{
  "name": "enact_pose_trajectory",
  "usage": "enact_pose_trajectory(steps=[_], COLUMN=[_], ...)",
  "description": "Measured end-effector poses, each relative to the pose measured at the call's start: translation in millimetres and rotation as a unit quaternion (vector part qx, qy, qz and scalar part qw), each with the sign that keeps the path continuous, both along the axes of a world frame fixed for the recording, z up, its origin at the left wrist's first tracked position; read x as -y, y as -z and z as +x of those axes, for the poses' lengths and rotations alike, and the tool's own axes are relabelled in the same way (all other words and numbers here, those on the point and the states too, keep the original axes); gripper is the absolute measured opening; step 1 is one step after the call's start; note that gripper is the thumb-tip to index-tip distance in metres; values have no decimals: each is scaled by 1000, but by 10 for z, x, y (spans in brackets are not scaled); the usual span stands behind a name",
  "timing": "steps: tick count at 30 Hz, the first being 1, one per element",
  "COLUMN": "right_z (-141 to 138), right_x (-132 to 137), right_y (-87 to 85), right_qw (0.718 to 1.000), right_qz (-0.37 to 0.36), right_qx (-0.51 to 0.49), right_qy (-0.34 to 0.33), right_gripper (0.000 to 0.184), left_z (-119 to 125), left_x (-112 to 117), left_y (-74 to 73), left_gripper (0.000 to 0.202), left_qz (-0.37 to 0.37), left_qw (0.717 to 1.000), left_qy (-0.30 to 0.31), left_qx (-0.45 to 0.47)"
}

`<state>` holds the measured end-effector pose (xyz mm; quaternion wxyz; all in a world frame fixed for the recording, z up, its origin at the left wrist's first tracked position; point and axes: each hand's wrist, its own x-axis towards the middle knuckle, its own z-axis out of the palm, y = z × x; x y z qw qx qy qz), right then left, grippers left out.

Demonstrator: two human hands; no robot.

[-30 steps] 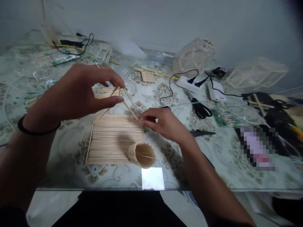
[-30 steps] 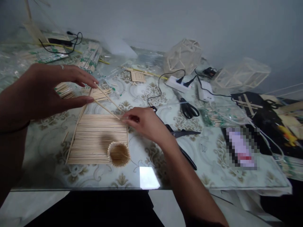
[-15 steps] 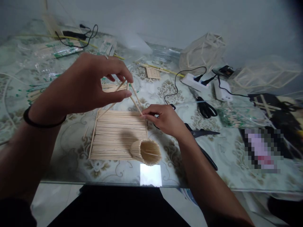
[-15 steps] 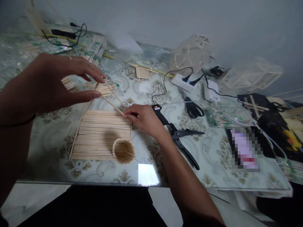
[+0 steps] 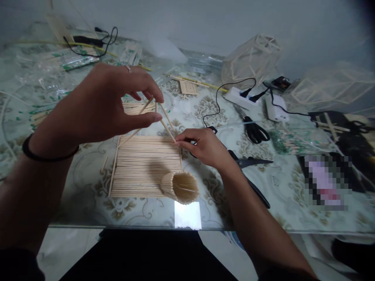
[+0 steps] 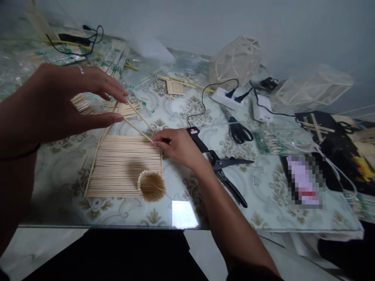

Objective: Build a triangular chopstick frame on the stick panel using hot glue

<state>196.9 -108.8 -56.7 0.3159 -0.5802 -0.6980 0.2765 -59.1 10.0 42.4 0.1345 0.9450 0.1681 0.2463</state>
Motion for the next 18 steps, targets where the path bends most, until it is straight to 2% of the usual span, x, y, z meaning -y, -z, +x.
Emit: enact_pose_trajectory(steps=[11,18], right_z=[5,5], right_x=[-16,-3], right_y=[51,17], right_qw=[1000,1000], right_qz=[-15,-23], right_qx=[-9,-12], right_qy=[5,0], right_gripper=[16,15], left_z=[-19,13], left_x=[26,18], left_y=[11,25], left_gripper=[27,24], left_qz=[-19,-3], left_qw=[999,1000], left_qy=[-25,-8], left_qx=[23,26])
